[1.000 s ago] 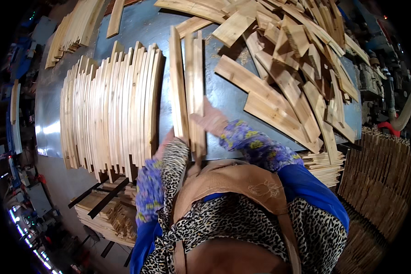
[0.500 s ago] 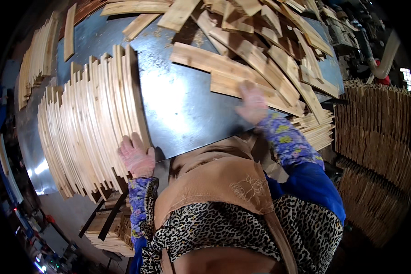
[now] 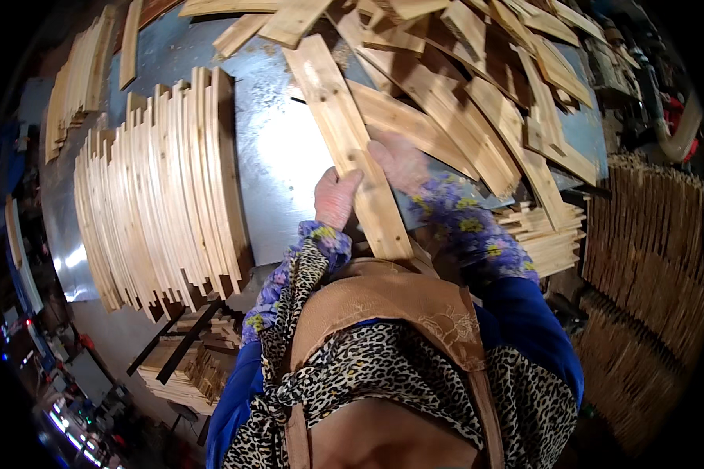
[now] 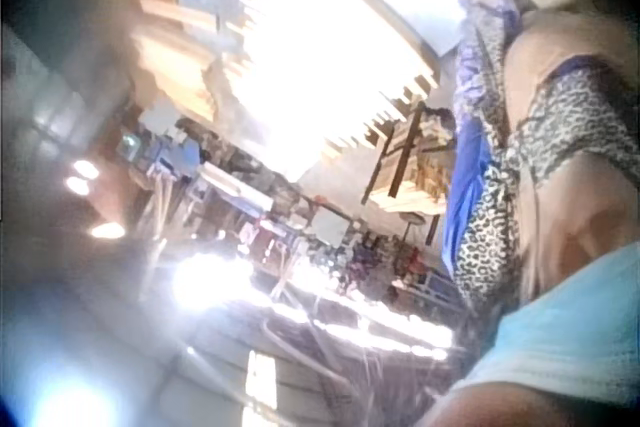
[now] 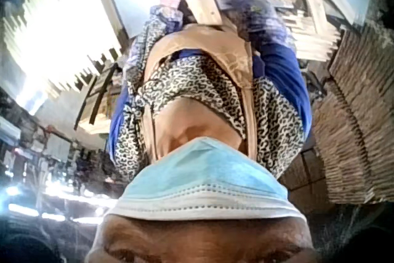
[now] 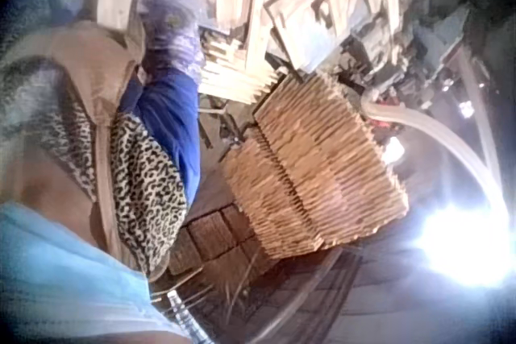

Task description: The person repeatedly picks up thin wooden planks from a disorganized pile on a metal table and arranges them into a neat, aligned stack. The person handles the planks one by one or in small groups, aligning them carefully before placing them onto the growing stack.

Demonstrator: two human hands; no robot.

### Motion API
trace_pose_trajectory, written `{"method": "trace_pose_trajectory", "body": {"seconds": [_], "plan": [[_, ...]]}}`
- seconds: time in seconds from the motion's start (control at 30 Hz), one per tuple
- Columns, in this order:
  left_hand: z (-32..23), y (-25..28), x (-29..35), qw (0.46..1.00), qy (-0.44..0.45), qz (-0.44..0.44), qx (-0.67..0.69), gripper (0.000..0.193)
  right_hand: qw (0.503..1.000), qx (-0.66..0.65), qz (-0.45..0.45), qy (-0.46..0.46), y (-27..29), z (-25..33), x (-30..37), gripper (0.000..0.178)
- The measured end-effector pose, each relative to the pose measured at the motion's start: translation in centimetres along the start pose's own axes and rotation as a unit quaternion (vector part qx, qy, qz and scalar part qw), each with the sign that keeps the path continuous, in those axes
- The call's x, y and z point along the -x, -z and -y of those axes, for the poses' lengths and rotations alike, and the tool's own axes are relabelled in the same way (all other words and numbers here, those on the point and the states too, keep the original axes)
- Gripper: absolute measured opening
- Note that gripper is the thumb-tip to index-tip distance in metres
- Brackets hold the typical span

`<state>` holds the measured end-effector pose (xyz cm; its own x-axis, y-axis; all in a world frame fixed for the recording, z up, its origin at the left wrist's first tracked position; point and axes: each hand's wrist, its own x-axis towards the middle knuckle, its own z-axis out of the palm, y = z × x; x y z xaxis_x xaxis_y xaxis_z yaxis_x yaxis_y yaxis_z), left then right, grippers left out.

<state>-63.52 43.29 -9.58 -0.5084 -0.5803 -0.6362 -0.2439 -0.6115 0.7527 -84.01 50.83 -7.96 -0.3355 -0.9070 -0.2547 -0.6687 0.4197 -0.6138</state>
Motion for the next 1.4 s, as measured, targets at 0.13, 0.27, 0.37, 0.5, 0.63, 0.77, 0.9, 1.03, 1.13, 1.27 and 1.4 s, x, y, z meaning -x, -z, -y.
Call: {"method": "trace_pose_trajectory", "body": {"seconds": [0.13,0.27,0.37,0.5,0.63,0.77,0.9,1.03,1.13,1.27,1.4], "plan": [[-1.4,4.4,2.1,0.964,-0.055,-0.165,-0.203,0.056,0.939,0.309,-0.136,0.065,2.3,-5.7,-0.5,0.079],[-3.6,12.8,2.0,0.940,-0.074,-0.200,-0.267,0.053,0.952,0.305,-0.024,-0.006,3.2,-4.3,-3.7,0.086],[-7.1,16.0,3.4,0.973,-0.023,-0.150,-0.175,0.046,0.966,0.252,0.044,-0.025,3.3,1.5,-4.4,0.085],[-4.6,20.6,4.8,0.993,-0.045,-0.106,0.025,0.050,0.990,0.063,0.110,-0.063,-5.4,10.6,-7.9,0.068],[-9.0,19.2,8.3,0.993,-0.059,-0.037,0.099,0.053,0.812,-0.563,0.155,0.001,-21.3,16.8,-8.2,0.048],[-9.6,20.2,7.9,0.995,-0.061,-0.025,0.071,0.049,0.782,-0.557,0.278,-0.025,-20.3,17.1,-7.2,0.054],[-6.6,16.9,3.1,0.982,-0.141,0.020,0.125,0.052,0.819,-0.541,0.182,-0.059,-11.2,14.3,-0.7,0.056],[-4.8,8.5,0.3,0.984,-0.116,0.058,0.125,0.069,0.910,-0.411,0.024,-0.060,-8.4,11.0,5.1,0.059],[-4.6,2.3,-0.2,0.991,-0.107,0.054,0.066,0.080,0.975,-0.178,-0.036,-0.131,-4.7,10.4,7.0,0.064],[-1.3,0.7,-1.7,0.959,-0.213,-0.164,-0.089,0.100,0.957,-0.252,0.038,-0.141,-3.3,6.3,7.2,0.056],[-8.0,4.8,3.5,0.669,-0.460,-0.141,-0.567,0.103,0.889,-0.375,0.233,-0.117,1.7,-0.9,5.8,0.051]]}}
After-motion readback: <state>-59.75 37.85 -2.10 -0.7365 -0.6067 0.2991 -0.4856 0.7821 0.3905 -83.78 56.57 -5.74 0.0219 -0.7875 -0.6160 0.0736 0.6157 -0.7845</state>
